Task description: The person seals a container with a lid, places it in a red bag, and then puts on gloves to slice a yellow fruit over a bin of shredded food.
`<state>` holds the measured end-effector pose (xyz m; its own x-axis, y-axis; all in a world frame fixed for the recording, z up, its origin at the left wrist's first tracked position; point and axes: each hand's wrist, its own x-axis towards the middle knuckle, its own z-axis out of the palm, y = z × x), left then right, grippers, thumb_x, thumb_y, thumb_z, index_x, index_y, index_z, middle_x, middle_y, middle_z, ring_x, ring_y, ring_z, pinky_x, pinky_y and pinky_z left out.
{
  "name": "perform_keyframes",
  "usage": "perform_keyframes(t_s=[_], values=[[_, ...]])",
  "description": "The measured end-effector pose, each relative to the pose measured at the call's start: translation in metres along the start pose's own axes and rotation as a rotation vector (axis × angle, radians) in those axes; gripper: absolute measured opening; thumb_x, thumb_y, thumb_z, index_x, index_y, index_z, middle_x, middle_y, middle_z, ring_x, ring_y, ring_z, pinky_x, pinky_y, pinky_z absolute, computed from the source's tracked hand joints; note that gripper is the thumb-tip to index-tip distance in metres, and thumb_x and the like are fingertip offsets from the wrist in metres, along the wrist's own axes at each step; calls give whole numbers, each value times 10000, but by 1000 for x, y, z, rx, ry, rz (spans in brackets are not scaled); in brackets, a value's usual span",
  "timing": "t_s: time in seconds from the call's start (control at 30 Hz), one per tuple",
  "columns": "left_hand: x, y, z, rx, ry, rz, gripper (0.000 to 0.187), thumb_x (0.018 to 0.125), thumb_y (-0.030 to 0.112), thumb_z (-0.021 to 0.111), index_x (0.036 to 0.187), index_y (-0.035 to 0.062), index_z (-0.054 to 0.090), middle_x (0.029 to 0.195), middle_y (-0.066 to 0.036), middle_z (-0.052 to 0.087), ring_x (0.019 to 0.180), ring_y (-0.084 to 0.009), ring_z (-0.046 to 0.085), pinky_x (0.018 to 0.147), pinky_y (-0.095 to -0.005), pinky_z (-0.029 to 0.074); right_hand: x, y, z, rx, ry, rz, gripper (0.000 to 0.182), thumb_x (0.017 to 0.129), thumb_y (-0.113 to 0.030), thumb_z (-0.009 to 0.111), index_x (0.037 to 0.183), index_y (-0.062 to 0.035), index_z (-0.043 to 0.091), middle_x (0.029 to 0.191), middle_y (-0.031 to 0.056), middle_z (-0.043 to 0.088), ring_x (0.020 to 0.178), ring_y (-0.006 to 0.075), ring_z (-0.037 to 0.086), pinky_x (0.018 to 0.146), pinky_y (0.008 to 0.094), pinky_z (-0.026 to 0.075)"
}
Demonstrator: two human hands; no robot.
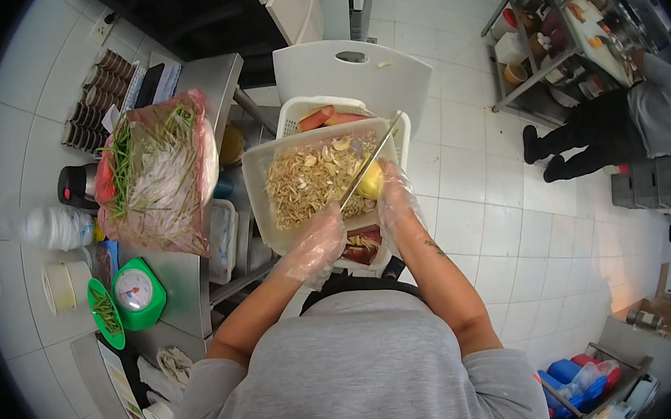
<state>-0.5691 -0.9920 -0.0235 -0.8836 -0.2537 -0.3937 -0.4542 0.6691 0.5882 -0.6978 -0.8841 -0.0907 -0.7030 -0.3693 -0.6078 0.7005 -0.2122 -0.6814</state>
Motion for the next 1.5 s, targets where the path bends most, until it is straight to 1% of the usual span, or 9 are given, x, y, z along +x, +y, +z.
perform_keyframes(t_s=[0.23, 0.33, 0.43, 0.53, 0.63, 0.73, 0.83, 1.03, 1.5], values=[[-11, -8, 0, -35, -24, 38, 139, 876, 56, 463, 968, -43, 497, 814, -282, 601, 792, -468, 597, 712, -540, 454, -9, -8, -4, 58, -70, 55, 315, 950, -436, 481, 1072, -152, 543, 817, 1, 613, 612, 129, 558, 417, 262, 371], [-19, -2, -4, -10, -45, -78, 213, 899, 120, 425, 1016, -20, 535, 902, -276, 639, 868, -460, 623, 780, -523, 472, -7, -8, -2, 19, -26, 61, 332, 951, -445, 480, 1078, -144, 539, 855, 4, 626, 633, 131, 570, 417, 262, 373], [-8, -12, -7, -162, -60, 19, 222, 920, 178, 435, 1001, 3, 546, 885, -258, 633, 849, -438, 623, 774, -504, 470, -3, -11, -3, -25, 72, 8, 353, 955, -455, 473, 1097, -138, 536, 886, 9, 632, 645, 135, 575, 416, 266, 373], [-6, -18, -27, -268, -132, -73, 172, 935, 150, 510, 893, -17, 519, 751, -208, 569, 666, -352, 554, 657, -446, 455, -8, -19, -6, 102, 21, -39, 364, 970, -452, 450, 1116, -130, 538, 904, 16, 633, 671, 139, 590, 414, 257, 379], [-1, -61, -2, -405, 4, 76, 204, 958, 173, 473, 901, -16, 521, 757, -211, 571, 693, -340, 569, 665, -455, 452, -14, -34, -9, 158, -102, -52, 363, 979, -449, 442, 1124, -129, 533, 925, 21, 632, 694, 140, 604, 414, 240, 385], [-23, -28, -35, -116, -53, -10, 279, 967, 214, 420, 936, -47, 513, 843, -294, 601, 845, -441, 607, 744, -526, 460, -14, -40, -9, 205, -138, -52, 360, 981, -451, 442, 1141, -137, 515, 944, 26, 632, 707, 142, 610, 416, 226, 389], [-36, -22, -28, -30, 17, 147, 125, 914, 111, 480, 918, -11, 508, 756, -250, 590, 716, -411, 600, 678, -494, 475, -16, -38, -2, 207, -74, -71, 360, 984, -458, 439, 1153, -145, 495, 934, 25, 626, 702, 140, 607, 417, 224, 391], [-50, -6, -28, 148, 98, 216, 105, 884, 55, 460, 928, -34, 494, 822, -291, 609, 746, -457, 616, 683, -532, 484, -19, -36, 10, 147, -30, -117, 344, 1003, -455, 392, 1121, -145, 484, 882, 17, 605, 648, 130, 577, 417, 233, 388], [-62, 8, -35, 154, -63, 27, 217, 899, 75, 420, 1064, -59, 468, 969, -311, 590, 833, -469, 632, 756, -527, 502, -16, -29, 11, 169, -69, -79, 304, 1012, -412, 360, 1088, -145, 485, 820, 19, 584, 581, 128, 544, 409, 236, 362]])
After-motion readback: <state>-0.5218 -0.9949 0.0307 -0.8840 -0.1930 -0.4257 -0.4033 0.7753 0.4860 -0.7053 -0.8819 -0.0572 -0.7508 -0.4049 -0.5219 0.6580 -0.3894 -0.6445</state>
